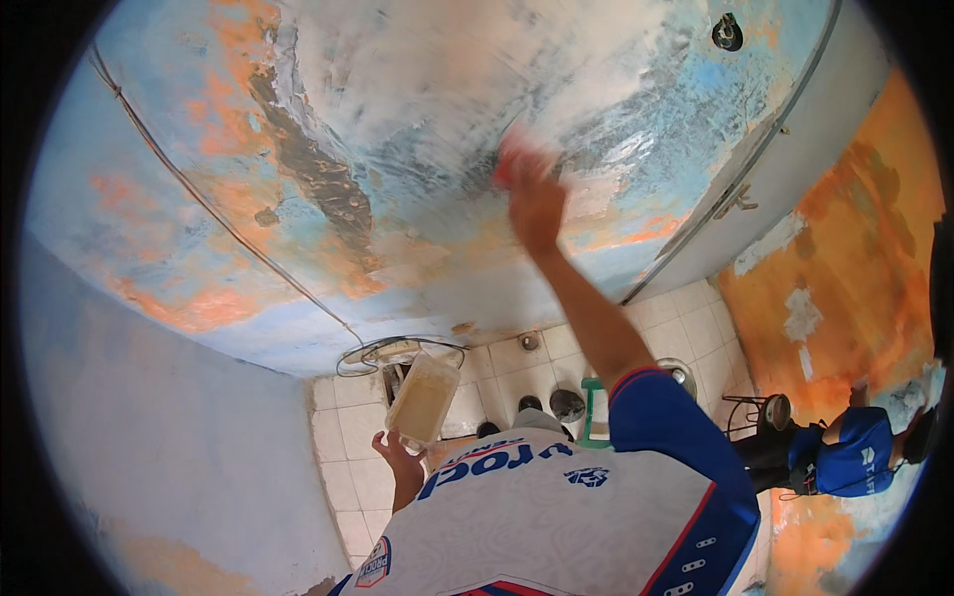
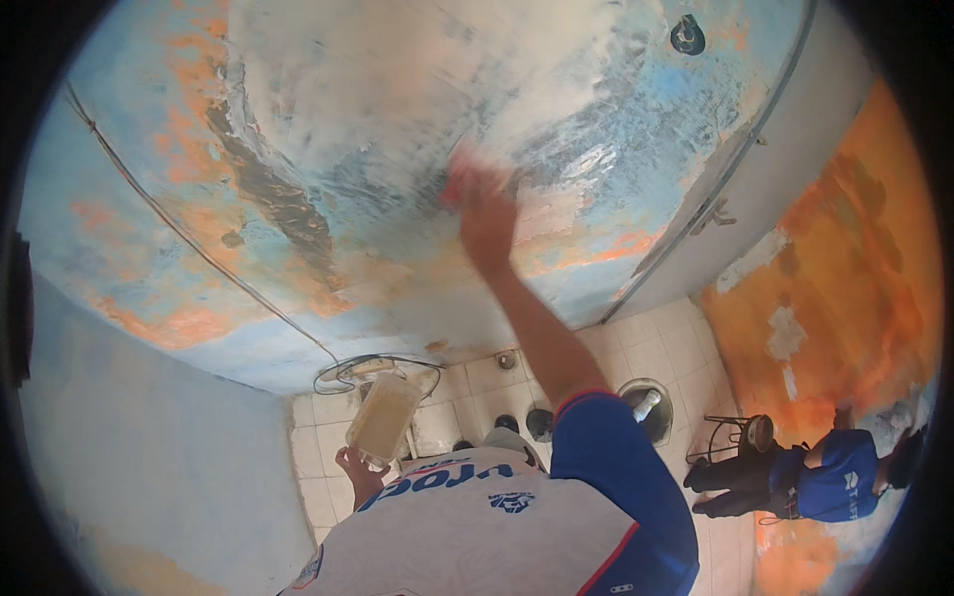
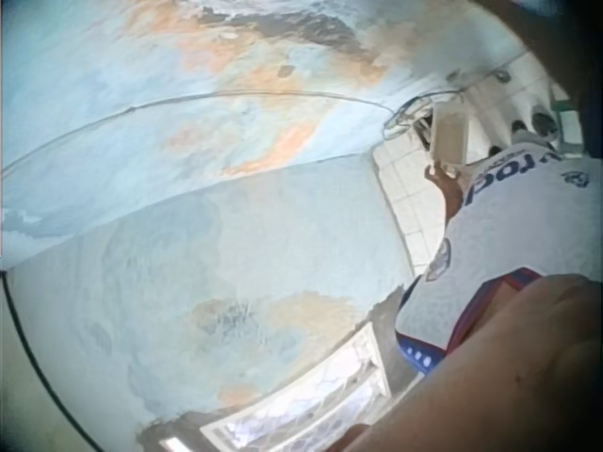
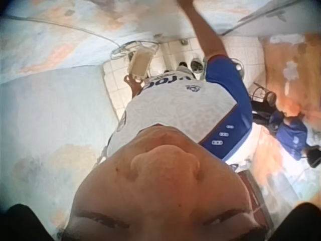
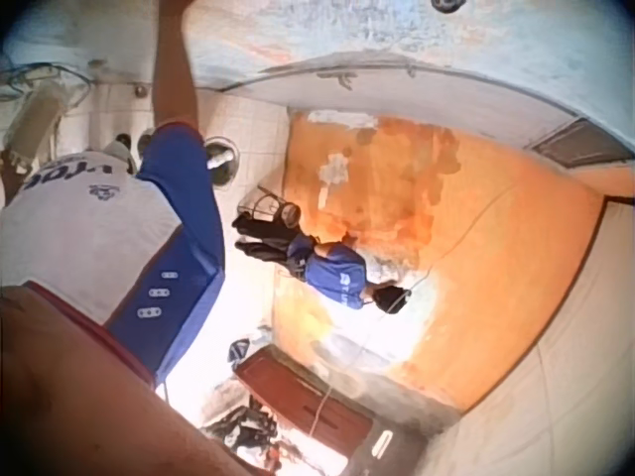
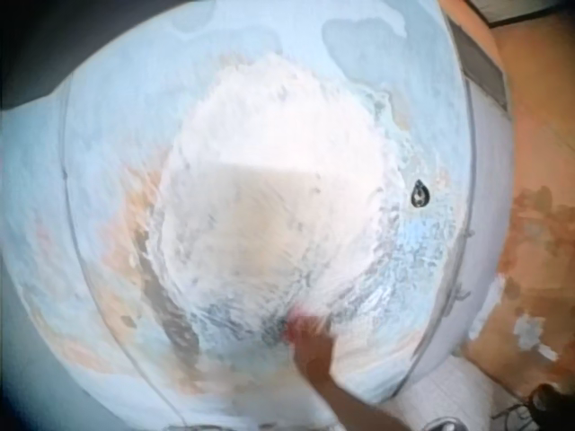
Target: The person applies patching compound to a damaged ceiling and wall area using a putty knife and holding a container of the compound.
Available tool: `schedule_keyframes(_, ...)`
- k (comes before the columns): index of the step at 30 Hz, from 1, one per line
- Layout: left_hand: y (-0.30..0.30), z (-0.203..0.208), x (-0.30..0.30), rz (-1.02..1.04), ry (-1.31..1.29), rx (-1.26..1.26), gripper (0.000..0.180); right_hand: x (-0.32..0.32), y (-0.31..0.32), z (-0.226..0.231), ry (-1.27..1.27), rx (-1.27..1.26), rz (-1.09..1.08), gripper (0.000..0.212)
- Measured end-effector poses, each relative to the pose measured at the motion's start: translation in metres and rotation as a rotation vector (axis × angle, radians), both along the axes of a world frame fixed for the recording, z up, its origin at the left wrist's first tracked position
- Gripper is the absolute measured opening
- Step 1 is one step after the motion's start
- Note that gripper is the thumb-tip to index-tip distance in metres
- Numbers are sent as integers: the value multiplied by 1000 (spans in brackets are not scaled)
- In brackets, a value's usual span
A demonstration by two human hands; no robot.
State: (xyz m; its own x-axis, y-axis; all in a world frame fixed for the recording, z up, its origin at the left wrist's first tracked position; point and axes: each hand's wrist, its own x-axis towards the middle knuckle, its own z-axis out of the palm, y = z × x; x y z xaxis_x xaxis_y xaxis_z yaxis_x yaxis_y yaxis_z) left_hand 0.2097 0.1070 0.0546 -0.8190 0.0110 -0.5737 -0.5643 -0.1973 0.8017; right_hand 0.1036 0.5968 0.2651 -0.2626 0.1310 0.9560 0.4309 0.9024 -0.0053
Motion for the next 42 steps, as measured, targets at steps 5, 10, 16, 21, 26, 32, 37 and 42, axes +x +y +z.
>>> schedule_keyframes(5,0,16,5,-37,57,-45,59,33,-93,-123,-543,-348,374,33)
schedule_keyframes(10,-8,14,2,25,-9,37,60,55,-6,-16,208,-326,264,13)
schedule_keyframes(16,-14,17,4,12,-34,11,58,70,93,155,404,19,-5,32)
schedule_keyframes(21,-6,-1,-6,42,-22,32,59,0,4,-5,22,-398,428,23)
schedule_keyframes(26,4,5,2,23,11,63,59,36,-80,-100,-371,-395,435,18)
schedule_keyframes(32,-3,5,9,61,-13,41,58,69,72,80,435,-65,113,17)
schedule_keyframes(37,-13,-6,14,92,-35,5,57,66,99,177,450,-120,-2,23)
schedule_keyframes(42,-4,-9,7,72,-18,15,57,-6,-11,-13,67,-313,135,43)
